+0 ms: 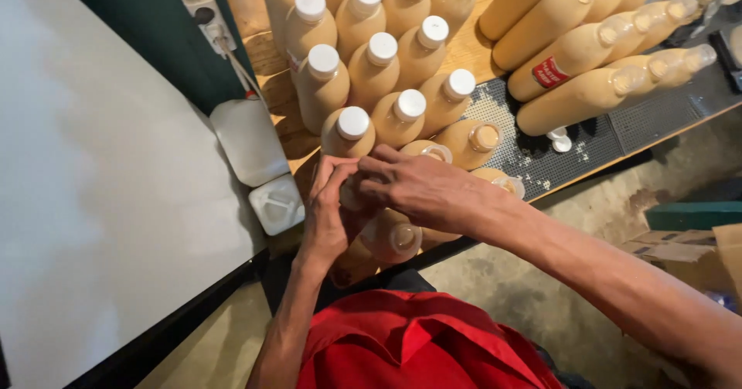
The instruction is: The person is manually capping a large number of filled bottles by fetching caps from a basket and screwing them on one by one.
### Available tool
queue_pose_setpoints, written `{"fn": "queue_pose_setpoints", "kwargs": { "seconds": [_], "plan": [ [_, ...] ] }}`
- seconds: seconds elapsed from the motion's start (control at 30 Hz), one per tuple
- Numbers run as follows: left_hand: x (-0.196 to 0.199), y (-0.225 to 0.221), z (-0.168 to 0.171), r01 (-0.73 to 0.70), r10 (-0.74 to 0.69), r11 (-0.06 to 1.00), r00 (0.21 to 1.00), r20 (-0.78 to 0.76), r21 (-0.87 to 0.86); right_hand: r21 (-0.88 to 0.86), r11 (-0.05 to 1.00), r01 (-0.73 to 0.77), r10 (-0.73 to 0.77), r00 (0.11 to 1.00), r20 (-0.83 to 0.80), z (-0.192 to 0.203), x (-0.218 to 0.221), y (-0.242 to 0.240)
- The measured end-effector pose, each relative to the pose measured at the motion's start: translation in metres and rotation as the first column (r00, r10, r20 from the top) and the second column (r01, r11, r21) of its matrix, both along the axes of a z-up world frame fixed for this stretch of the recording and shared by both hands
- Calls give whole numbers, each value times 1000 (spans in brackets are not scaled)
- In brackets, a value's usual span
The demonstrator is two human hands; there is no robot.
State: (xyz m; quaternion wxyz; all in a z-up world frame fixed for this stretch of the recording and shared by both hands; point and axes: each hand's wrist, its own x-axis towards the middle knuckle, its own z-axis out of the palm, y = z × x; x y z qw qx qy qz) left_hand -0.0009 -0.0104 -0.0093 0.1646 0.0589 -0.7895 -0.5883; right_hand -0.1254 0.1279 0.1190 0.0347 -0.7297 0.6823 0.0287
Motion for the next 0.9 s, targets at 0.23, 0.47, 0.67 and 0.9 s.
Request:
{"fn": "queue_pose_setpoints", "kwargs": {
  "seconds": [0.23, 0.47, 0.67, 0.9],
  "plan": [
    [-3, 7, 5, -72, 70, 997, 996, -49, -41, 16, 998, 57, -48, 943, -330, -74, -7, -4],
    [-6, 11, 6, -130, 126, 986, 991, -46, -107, -175, 948, -265, 162, 877, -453, -21, -34, -8],
    [-7, 8, 15, -160, 149, 980, 984, -94, -116, -370, 928, -39, -156, 862, -483, -82, -13, -15],
    [-1, 22, 5, -205, 176, 961, 971, -163, -184, -235, 577, 782, -778, 439, -449, -103, 53, -44]
  ]
}}
